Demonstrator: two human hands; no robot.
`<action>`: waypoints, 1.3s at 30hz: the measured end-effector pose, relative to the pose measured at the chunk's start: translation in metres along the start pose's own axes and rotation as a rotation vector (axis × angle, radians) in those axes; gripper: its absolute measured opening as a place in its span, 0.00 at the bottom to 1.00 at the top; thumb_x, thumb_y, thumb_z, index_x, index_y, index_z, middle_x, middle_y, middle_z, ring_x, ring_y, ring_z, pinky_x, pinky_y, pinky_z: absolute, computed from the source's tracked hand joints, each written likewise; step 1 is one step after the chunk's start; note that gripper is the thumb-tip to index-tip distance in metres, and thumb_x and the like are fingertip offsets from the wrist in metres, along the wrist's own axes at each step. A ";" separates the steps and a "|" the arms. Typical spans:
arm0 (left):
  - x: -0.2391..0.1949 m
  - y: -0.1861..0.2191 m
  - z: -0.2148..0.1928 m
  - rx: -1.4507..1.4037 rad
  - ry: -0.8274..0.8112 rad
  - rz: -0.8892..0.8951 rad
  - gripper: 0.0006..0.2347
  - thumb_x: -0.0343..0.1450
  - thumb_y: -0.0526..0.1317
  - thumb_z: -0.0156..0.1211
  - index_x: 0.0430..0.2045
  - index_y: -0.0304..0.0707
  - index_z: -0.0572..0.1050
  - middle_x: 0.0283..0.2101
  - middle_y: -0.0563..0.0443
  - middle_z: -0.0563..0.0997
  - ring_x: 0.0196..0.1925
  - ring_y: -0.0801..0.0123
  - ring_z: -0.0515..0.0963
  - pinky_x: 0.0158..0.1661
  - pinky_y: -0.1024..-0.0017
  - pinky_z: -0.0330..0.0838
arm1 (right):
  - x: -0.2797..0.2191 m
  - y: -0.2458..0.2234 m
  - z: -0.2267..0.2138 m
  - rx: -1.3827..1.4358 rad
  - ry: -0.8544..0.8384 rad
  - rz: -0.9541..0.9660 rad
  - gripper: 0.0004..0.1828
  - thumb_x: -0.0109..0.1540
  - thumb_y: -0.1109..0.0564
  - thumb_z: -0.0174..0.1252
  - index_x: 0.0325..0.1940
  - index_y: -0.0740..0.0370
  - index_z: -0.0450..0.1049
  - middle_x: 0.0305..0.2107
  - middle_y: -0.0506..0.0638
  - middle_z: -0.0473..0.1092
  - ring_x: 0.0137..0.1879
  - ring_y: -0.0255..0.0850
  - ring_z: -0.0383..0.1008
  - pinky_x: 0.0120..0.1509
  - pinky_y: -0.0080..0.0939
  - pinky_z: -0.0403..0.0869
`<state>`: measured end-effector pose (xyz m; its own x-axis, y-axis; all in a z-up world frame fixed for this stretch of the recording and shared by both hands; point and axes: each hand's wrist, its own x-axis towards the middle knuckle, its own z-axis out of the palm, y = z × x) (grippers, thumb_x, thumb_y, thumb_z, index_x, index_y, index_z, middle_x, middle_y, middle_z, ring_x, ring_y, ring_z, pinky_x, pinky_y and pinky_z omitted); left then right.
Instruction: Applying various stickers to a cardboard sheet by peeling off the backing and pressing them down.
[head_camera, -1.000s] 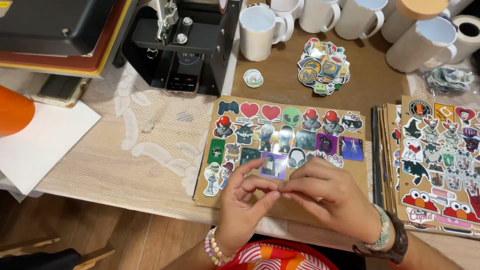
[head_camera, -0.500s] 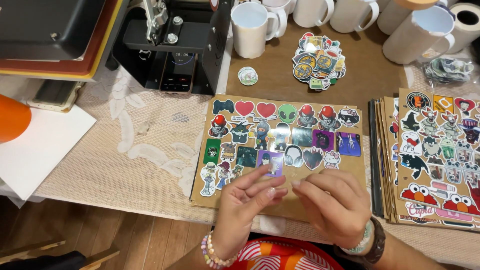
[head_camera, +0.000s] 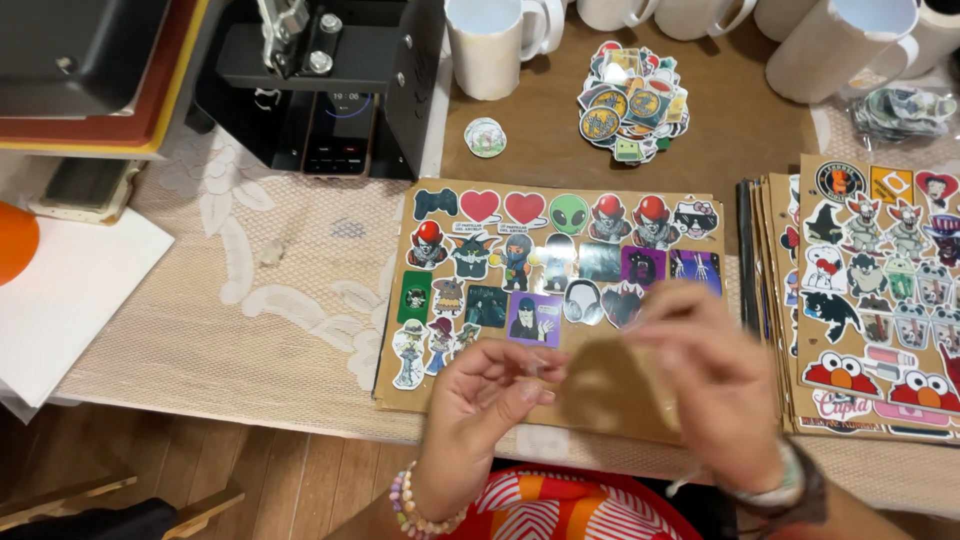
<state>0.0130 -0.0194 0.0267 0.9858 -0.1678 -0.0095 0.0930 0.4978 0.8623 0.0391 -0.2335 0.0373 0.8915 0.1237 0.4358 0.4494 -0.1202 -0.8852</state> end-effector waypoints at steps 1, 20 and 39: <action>-0.001 0.000 0.000 -0.002 0.001 -0.007 0.04 0.70 0.32 0.60 0.36 0.32 0.74 0.46 0.32 0.82 0.46 0.60 0.84 0.45 0.71 0.81 | 0.001 -0.001 -0.007 -0.001 0.001 0.007 0.12 0.68 0.52 0.51 0.46 0.58 0.77 0.42 0.50 0.70 0.54 0.44 0.68 0.62 0.43 0.71; 0.027 -0.056 -0.012 1.509 -0.311 0.337 0.49 0.66 0.51 0.72 0.70 0.27 0.38 0.75 0.35 0.52 0.77 0.45 0.52 0.73 0.52 0.43 | -0.007 0.026 -0.023 -1.006 -0.232 0.044 0.20 0.57 0.42 0.65 0.49 0.51 0.78 0.40 0.51 0.71 0.48 0.50 0.67 0.48 0.48 0.69; 0.027 -0.053 -0.023 1.224 -0.296 0.284 0.43 0.67 0.48 0.70 0.69 0.26 0.46 0.73 0.35 0.58 0.74 0.46 0.60 0.72 0.53 0.47 | 0.004 0.041 -0.005 -0.672 -0.103 -0.128 0.08 0.67 0.58 0.50 0.44 0.62 0.73 0.39 0.53 0.70 0.48 0.50 0.67 0.56 0.48 0.62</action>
<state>0.0377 -0.0313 -0.0310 0.8668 -0.4447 0.2256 -0.4566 -0.5263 0.7173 0.0618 -0.2425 0.0034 0.8340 0.2662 0.4833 0.5183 -0.6783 -0.5208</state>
